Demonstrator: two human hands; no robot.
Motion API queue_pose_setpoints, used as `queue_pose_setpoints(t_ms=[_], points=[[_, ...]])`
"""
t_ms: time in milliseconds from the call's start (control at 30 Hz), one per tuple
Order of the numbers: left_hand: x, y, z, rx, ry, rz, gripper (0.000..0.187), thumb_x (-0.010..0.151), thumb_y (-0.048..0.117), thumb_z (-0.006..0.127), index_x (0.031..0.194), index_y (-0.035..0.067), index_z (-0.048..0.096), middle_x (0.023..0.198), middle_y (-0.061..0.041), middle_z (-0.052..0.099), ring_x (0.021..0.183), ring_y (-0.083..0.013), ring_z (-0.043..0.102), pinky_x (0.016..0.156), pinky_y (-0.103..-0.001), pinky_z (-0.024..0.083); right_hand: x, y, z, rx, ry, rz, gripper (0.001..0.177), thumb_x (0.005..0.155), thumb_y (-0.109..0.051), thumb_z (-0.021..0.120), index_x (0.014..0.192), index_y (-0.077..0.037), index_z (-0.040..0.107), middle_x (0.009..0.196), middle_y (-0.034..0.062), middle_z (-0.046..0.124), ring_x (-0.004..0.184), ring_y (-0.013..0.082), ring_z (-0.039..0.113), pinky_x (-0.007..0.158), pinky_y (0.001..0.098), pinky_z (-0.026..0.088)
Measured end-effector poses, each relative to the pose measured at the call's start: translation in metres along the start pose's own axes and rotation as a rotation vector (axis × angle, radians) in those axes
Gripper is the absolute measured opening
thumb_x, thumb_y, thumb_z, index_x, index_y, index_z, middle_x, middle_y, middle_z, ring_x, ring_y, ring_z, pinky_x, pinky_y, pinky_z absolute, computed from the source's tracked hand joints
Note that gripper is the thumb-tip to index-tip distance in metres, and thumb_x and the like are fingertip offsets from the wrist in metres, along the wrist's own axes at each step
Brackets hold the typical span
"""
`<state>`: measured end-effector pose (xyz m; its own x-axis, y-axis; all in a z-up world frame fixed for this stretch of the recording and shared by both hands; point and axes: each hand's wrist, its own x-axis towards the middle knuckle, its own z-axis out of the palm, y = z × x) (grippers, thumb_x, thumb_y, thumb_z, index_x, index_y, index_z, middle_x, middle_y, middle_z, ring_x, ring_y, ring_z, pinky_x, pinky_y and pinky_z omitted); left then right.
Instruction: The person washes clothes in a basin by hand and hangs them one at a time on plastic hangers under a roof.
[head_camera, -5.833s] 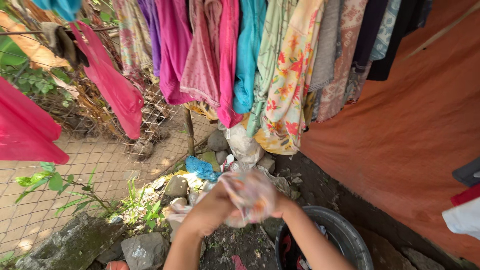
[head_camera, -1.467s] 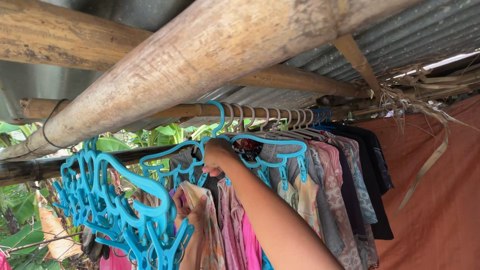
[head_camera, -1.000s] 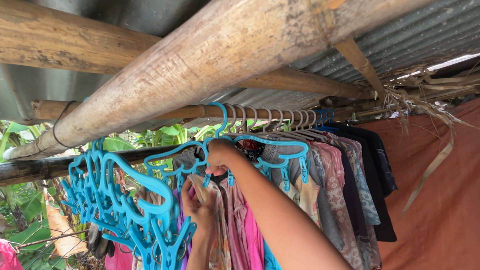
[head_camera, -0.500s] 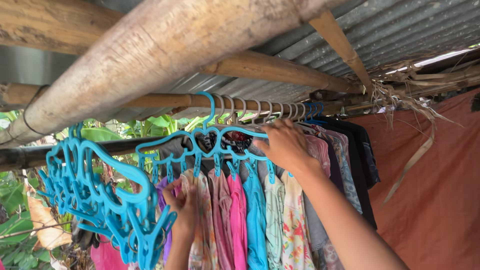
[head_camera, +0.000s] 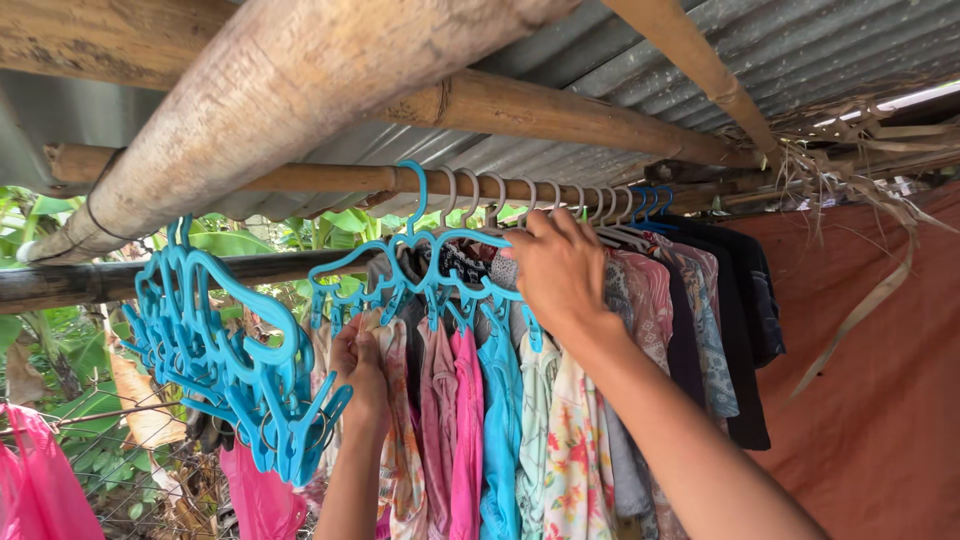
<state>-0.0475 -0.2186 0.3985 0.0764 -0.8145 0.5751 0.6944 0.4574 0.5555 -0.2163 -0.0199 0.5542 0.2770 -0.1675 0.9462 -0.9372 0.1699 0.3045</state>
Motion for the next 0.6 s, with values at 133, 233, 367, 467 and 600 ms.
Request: queue_pose_setpoints(t_ms=[133, 233, 367, 467, 600], points=[[-0.012, 0.013, 0.004, 0.034, 0.003, -0.026, 0.025, 0.109, 0.018, 0.051, 0.133, 0.014, 0.056, 0.087, 0.002, 0.053, 0.066, -0.0037, 0.043, 0.057, -0.023, 0.040, 0.006, -0.012, -0.014, 0.105, -0.136, 0.154, 0.020, 0.080, -0.015, 0.075, 0.099, -0.017, 0.081, 0.101, 0.0096, 0.071, 0.076, 0.0374, 0.070, 0.064, 0.0528, 0.054], [-0.027, 0.017, -0.001, 0.031, 0.005, -0.146, 0.023, 0.103, 0.021, 0.050, 0.125, 0.016, 0.050, 0.086, 0.002, 0.060, 0.064, -0.0069, 0.053, 0.055, -0.025, 0.048, 0.006, -0.029, -0.021, 0.133, -0.185, 0.205, 0.011, 0.084, -0.013, 0.070, 0.089, -0.016, 0.079, 0.099, 0.0088, 0.073, 0.076, 0.0382, 0.072, 0.067, 0.0539, 0.055], [-0.024, 0.019, -0.015, 0.073, -0.066, 0.021, 0.025, 0.105, 0.020, 0.055, 0.129, 0.012, 0.055, 0.088, 0.001, 0.058, 0.070, -0.0067, 0.046, 0.061, -0.025, 0.041, 0.016, -0.052, -0.035, 0.149, -0.222, 0.212, 0.010, 0.087, -0.019, 0.069, 0.089, -0.014, 0.079, 0.095, 0.0118, 0.074, 0.079, 0.0385, 0.071, 0.068, 0.0548, 0.054], [-0.023, 0.017, -0.031, 0.319, -0.060, 0.123, 0.033, 0.100, 0.013, 0.058, 0.133, 0.010, 0.057, 0.102, -0.003, 0.058, 0.086, -0.0108, 0.052, 0.075, -0.029, 0.045, 0.022, -0.063, -0.046, 0.099, -0.321, 0.207, 0.013, 0.088, -0.018, 0.068, 0.090, -0.013, 0.080, 0.099, 0.0168, 0.072, 0.084, 0.0394, 0.071, 0.071, 0.0541, 0.055], [-0.049, 0.043, -0.069, 1.005, -0.010, 0.770, 0.045, 0.088, 0.009, 0.069, 0.131, 0.016, 0.057, 0.130, -0.011, 0.060, 0.114, -0.0220, 0.058, 0.095, -0.038, 0.050, 0.027, -0.087, -0.071, -0.046, 0.037, 0.021, 0.021, 0.083, -0.027, 0.067, 0.088, -0.010, 0.078, 0.101, 0.0181, 0.073, 0.090, 0.0365, 0.072, 0.073, 0.0559, 0.054]])
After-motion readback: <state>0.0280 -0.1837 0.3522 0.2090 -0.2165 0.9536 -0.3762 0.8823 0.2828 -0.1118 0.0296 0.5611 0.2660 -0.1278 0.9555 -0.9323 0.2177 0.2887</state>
